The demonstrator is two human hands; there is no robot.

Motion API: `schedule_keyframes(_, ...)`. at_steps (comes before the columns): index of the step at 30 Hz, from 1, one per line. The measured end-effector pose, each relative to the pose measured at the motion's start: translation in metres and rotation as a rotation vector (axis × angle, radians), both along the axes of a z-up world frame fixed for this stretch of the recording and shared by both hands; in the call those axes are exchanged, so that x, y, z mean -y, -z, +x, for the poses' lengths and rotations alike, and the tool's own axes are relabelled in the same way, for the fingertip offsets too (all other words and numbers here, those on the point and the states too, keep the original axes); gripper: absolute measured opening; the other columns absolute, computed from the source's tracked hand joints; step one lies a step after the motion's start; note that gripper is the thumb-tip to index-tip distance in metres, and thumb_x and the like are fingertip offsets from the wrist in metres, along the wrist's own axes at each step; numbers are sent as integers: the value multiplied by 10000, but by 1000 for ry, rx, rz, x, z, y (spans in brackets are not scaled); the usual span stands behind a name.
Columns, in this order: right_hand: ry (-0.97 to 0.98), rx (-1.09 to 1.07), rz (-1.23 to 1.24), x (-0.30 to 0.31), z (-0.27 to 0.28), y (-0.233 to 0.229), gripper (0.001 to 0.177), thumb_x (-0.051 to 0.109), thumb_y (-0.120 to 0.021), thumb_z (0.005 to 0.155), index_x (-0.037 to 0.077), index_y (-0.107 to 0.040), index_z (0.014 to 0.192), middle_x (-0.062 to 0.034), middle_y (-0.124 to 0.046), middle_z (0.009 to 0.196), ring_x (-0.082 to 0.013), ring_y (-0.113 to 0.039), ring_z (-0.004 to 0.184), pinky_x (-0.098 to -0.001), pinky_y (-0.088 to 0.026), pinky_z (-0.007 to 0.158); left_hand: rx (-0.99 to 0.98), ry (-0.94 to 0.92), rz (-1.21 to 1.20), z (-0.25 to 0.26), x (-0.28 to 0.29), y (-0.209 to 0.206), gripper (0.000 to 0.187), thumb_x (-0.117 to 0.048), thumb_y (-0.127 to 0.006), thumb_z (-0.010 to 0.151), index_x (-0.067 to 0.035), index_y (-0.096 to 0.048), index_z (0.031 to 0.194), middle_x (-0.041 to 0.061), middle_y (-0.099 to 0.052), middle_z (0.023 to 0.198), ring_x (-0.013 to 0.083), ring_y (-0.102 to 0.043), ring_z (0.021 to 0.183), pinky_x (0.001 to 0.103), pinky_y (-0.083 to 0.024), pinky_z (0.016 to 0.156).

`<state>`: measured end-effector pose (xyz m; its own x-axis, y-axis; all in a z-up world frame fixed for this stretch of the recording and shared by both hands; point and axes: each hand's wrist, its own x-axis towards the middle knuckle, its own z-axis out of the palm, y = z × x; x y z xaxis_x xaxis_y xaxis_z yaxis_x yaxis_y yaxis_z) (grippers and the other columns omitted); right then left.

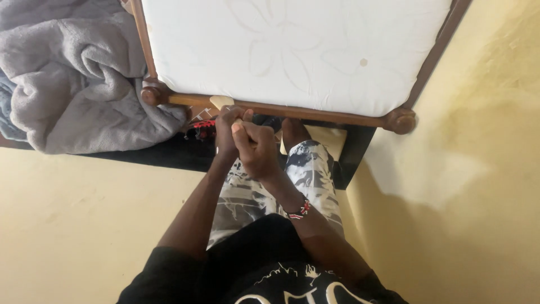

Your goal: Fitting a wooden slat back into a bed frame.

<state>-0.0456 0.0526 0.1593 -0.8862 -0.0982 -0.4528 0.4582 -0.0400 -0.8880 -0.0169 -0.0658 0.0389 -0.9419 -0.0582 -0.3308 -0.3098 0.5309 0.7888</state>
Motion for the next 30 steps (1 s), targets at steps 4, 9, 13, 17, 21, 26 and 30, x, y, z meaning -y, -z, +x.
schedule_keyframes(4, -57, -76, 70, 5, 16, 52, 439, 221, -594, 1052, 8, -471, 688, -29, -407, 547, -118, -403, 489, -352, -314, 506, -143, -110, 38, 26, 3, 54, 250, -172, -776, 944, 28, -644, 874, 161, -652, 913, 278, -621, 857, 421, -509, 756)
schedule_keyframes(9, -106, -1, 71, -9, 10, 13, 425, 197, -576, 1022, 24, -469, 650, -80, -428, 509, -169, -396, 450, -384, -308, 469, -32, -25, 71, 12, -8, 7, 214, -125, -798, 960, -3, -633, 902, 151, -648, 940, 274, -634, 863, 400, -516, 761)
schedule_keyframes(13, -105, -243, 232, -5, 6, -23, 445, 185, -558, 1041, 35, -453, 636, -136, -464, 565, -273, -492, 513, -448, -363, 555, -152, -54, 108, 27, -21, -6, 177, -67, -773, 971, -56, -597, 988, 120, -647, 987, 257, -643, 905, 383, -537, 799)
schedule_keyframes(17, -77, -133, 182, 23, 0, 20, 441, 200, -555, 1043, 23, -479, 646, -174, -535, 607, -325, -556, 524, -457, -390, 534, -249, -79, 199, 21, -15, 18, 206, -51, -728, 1009, -54, -540, 1091, 112, -603, 1028, 241, -596, 935, 376, -508, 843)
schedule_keyframes(21, -118, -122, 277, 34, -3, 38, 459, 186, -575, 1035, 27, -494, 612, -180, -527, 568, -350, -554, 518, -478, -404, 559, 55, -260, 468, 17, -12, 19, 171, -67, -707, 1016, -58, -562, 1106, 83, -592, 988, 199, -567, 892, 351, -499, 799)
schedule_keyframes(26, -155, -34, 256, 29, -5, -4, 427, 186, -602, 985, 39, -485, 602, -143, -539, 572, -291, -581, 514, -451, -410, 542, -147, -107, 363, -9, -23, -36, 212, -75, -707, 1044, -58, -512, 1127, 80, -598, 1030, 181, -575, 946, 355, -506, 857)
schedule_keyframes(30, -57, -144, 236, 34, 20, 24, 433, 176, -614, 1016, 32, -440, 646, -110, -449, 626, -246, -476, 600, -422, -383, 608, -144, -105, 433, 10, -15, -15, 252, -91, -706, 1036, -49, -488, 1155, 80, -572, 1014, 200, -552, 932, 365, -496, 848)
